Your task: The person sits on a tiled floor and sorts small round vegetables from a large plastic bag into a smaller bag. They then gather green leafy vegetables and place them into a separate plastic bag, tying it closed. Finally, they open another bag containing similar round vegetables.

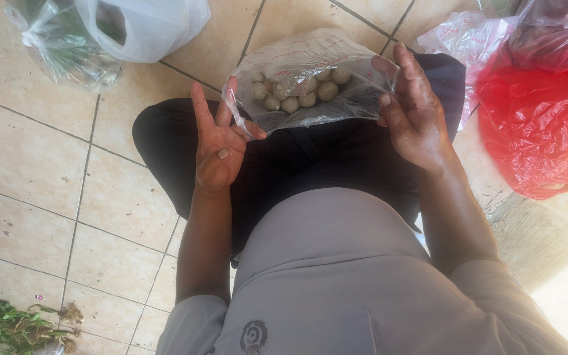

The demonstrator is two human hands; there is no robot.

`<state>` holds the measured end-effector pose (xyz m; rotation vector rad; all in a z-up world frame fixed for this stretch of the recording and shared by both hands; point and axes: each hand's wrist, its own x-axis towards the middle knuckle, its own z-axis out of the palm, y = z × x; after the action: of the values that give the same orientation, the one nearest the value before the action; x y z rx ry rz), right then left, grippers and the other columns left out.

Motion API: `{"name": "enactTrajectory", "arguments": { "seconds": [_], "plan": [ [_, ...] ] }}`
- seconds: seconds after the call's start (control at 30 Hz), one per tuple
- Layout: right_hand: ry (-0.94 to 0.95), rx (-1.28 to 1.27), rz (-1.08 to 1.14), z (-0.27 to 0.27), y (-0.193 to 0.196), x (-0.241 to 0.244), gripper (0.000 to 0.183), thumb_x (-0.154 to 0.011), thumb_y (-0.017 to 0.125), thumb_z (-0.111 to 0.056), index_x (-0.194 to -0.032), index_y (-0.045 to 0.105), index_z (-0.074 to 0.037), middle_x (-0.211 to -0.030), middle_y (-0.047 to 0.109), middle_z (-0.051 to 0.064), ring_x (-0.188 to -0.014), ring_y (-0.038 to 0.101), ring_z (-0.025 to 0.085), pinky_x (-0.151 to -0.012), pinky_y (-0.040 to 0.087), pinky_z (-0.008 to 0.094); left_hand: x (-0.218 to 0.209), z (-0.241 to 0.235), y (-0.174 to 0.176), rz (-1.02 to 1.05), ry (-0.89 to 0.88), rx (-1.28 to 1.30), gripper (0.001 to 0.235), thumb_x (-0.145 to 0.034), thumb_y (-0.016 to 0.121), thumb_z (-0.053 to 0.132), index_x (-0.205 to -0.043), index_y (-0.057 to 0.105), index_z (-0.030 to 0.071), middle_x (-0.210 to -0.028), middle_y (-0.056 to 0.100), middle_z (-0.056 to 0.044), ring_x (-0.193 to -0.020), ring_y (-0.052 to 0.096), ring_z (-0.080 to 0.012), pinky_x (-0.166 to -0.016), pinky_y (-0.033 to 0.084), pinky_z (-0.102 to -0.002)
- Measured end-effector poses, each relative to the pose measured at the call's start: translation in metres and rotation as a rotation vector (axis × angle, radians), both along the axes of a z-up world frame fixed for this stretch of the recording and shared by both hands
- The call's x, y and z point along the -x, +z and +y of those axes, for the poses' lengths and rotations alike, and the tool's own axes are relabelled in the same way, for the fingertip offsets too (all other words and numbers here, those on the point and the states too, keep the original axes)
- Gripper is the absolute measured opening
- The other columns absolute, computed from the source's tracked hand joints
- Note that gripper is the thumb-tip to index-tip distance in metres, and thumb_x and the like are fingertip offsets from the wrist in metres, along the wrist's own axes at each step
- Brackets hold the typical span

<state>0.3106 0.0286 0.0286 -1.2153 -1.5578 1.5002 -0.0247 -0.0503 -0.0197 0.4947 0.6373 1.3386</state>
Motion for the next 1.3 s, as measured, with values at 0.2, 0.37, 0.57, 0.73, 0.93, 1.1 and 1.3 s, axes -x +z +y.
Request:
{"name": "enactTrajectory", "arguments": {
  "seconds": [0.2,0.37,0.57,0.73,0.93,1.1,1.3],
  "plan": [
    [-0.002,-0.004,-0.012,0.001,0.002,0.003,0.071,-0.109,0.042,0.018,-0.170,0.021,-0.012,-0.174,0.028,0.011,-0.163,0.037,0.030,-0.080,0.053,0.026,-0.001,-0.001,0.000,-0.012,0.009,0.003,0.128,-0.084,0.079,0.029,-0.167,-0.019,0.032,-0.181,0.004,-0.027,-0.106,0.067,-0.0286,-0.102,0.052,-0.038],
    [-0.007,-0.004,0.005,0.000,0.003,0.005,0.070,-0.109,0.042,0.017,-0.170,0.021,-0.011,-0.172,0.028,0.012,-0.162,0.038,0.029,-0.079,0.051,0.026,0.000,-0.001,-0.002,-0.013,-0.004,-0.004,0.128,-0.084,0.080,0.028,-0.166,-0.018,0.033,-0.181,0.005,-0.027,-0.106,0.067,-0.0287,-0.102,0.053,-0.037],
    [-0.016,0.022,-0.027,-0.002,0.006,0.005,0.068,-0.111,0.043,0.016,-0.170,0.020,-0.011,-0.169,0.035,0.016,-0.158,0.042,0.026,-0.080,0.052,0.025,0.000,-0.003,-0.003,-0.039,-0.027,-0.010,0.127,-0.084,0.080,0.028,-0.166,-0.017,0.034,-0.180,0.006,-0.028,-0.106,0.067,-0.0296,-0.101,0.054,-0.039],
    [-0.056,0.130,-0.008,-0.005,0.005,0.004,0.069,-0.108,0.044,0.014,-0.167,0.018,-0.010,-0.165,0.043,0.020,-0.115,0.053,0.018,-0.077,0.050,0.024,0.002,-0.004,-0.007,-0.051,-0.042,-0.024,0.125,-0.086,0.081,0.029,-0.167,-0.015,0.034,-0.179,0.006,-0.028,-0.107,0.067,-0.0301,-0.101,0.054,-0.040],
    [0.000,0.018,-0.159,-0.008,0.010,-0.002,0.066,-0.105,0.044,0.014,-0.161,0.021,-0.010,-0.156,0.043,0.025,-0.134,0.053,0.013,-0.067,0.049,0.022,0.003,-0.006,-0.004,-0.141,-0.224,-0.034,0.120,-0.088,0.081,0.033,-0.166,-0.010,0.034,-0.178,0.010,-0.031,-0.113,0.068,-0.0346,-0.107,0.052,-0.043],
    [-0.003,0.103,-0.152,-0.013,0.010,-0.010,0.070,-0.109,0.045,0.013,-0.169,0.019,-0.011,-0.160,0.050,0.022,-0.106,0.058,0.008,-0.074,0.049,0.021,0.004,-0.010,-0.007,-0.138,-0.254,-0.041,0.116,-0.091,0.081,0.034,-0.167,-0.007,0.033,-0.180,0.009,-0.029,-0.113,0.067,-0.0348,-0.109,0.051,-0.043],
    [-0.024,0.089,-0.137,-0.007,0.007,-0.008,0.071,-0.109,0.044,0.014,-0.170,0.017,-0.012,-0.165,0.048,0.022,-0.104,0.057,0.008,-0.076,0.049,0.021,0.003,-0.005,-0.007,-0.095,-0.149,-0.053,0.119,-0.090,0.080,0.037,-0.167,-0.010,0.034,-0.180,0.006,-0.025,-0.114,0.067,-0.0346,-0.108,0.051,-0.043]
  ]
}}
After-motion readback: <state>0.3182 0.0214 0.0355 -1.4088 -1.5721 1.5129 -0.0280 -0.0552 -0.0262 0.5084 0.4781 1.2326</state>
